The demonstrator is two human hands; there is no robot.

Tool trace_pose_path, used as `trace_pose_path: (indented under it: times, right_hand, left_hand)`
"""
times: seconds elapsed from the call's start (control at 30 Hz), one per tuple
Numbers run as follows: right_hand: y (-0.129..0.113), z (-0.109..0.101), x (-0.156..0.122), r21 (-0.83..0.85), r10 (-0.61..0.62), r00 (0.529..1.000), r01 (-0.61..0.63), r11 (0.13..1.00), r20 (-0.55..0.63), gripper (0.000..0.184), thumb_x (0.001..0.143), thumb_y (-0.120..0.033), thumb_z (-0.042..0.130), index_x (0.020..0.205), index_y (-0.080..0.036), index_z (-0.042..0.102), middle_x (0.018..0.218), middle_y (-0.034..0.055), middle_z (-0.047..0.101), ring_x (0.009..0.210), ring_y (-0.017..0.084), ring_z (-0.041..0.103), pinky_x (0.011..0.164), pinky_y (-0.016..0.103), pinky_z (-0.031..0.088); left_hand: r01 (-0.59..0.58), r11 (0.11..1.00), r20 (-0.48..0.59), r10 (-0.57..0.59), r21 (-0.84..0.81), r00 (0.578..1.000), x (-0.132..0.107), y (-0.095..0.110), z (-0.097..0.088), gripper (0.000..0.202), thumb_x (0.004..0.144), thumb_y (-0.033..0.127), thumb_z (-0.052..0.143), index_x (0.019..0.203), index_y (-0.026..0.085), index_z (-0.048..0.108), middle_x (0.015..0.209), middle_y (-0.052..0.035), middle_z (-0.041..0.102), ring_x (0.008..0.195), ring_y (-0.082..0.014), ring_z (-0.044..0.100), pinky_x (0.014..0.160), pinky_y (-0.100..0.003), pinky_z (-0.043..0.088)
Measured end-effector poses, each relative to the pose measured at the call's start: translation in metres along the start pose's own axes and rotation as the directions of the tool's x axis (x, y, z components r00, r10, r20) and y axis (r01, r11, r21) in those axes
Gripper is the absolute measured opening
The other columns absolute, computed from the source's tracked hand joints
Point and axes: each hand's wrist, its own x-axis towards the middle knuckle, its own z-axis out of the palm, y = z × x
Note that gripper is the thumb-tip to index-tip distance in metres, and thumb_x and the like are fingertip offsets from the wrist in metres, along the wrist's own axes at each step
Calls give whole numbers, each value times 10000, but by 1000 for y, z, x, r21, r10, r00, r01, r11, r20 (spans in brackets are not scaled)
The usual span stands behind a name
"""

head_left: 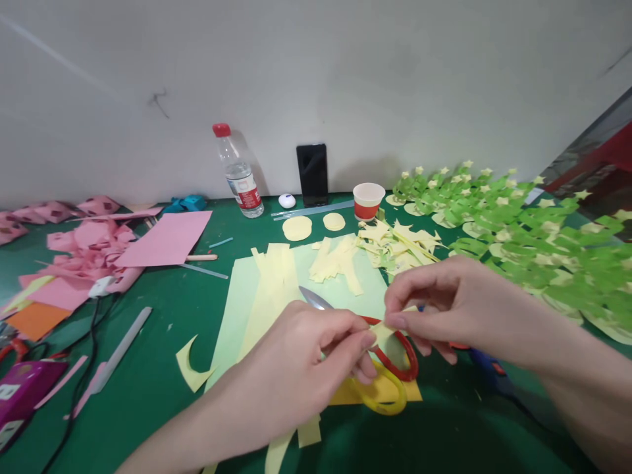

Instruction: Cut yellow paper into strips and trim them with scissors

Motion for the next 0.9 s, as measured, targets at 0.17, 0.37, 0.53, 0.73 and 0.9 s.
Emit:
trace_pose_path:
  times: [0.17,0.37,0.53,0.73,0.9]
  right_hand:
    - [-2,-12,-4,-15,23,999,-23,1000,-23,92,639,-163,621,569,-183,565,418,-57,564,322,50,496,348,122,403]
    - [-3,-16,-6,-119,5,996,-16,993,-91,118,625,-253,659,563,-182,587,425,-37,567,332,58,482,337,141,406]
    - [-3,-29,-11,-268,-244,894,147,952,-377,184,637,-371,652,594,-193,626,465,-9,558,382,91,497,372,197,424]
    - [1,-2,-6,-424,-346,924,251,870,-164,93,707,-276,559,680,-212,621,779,15,641,595,120,557,456,204,438]
    - [4,16,0,-432,-245,965,180,883,-98,107,681,-177,494,611,-199,572,638,-20,595,572,98,518,448,185,370]
  left_hand:
    - [87,993,42,-83,-85,996,2,2,-1,272,849,217,450,646,185,628,624,51,691,564,-58,640,518,-78,474]
    - [166,976,89,-154,-141,984,7,2,0,283,845,254,455,637,168,626,635,27,693,590,-70,647,539,-90,490]
    - [246,948,147,-219,-201,965,6,-2,-3,268,842,296,459,678,168,626,666,14,693,631,-87,655,602,-128,510]
    - [233,957,183,-201,-173,962,8,-3,-2,319,866,339,403,701,174,621,711,9,696,665,-89,647,645,-143,503]
    - [200,977,168,-185,-76,968,6,-5,1,327,879,340,379,707,177,605,723,20,691,661,-80,634,644,-137,483]
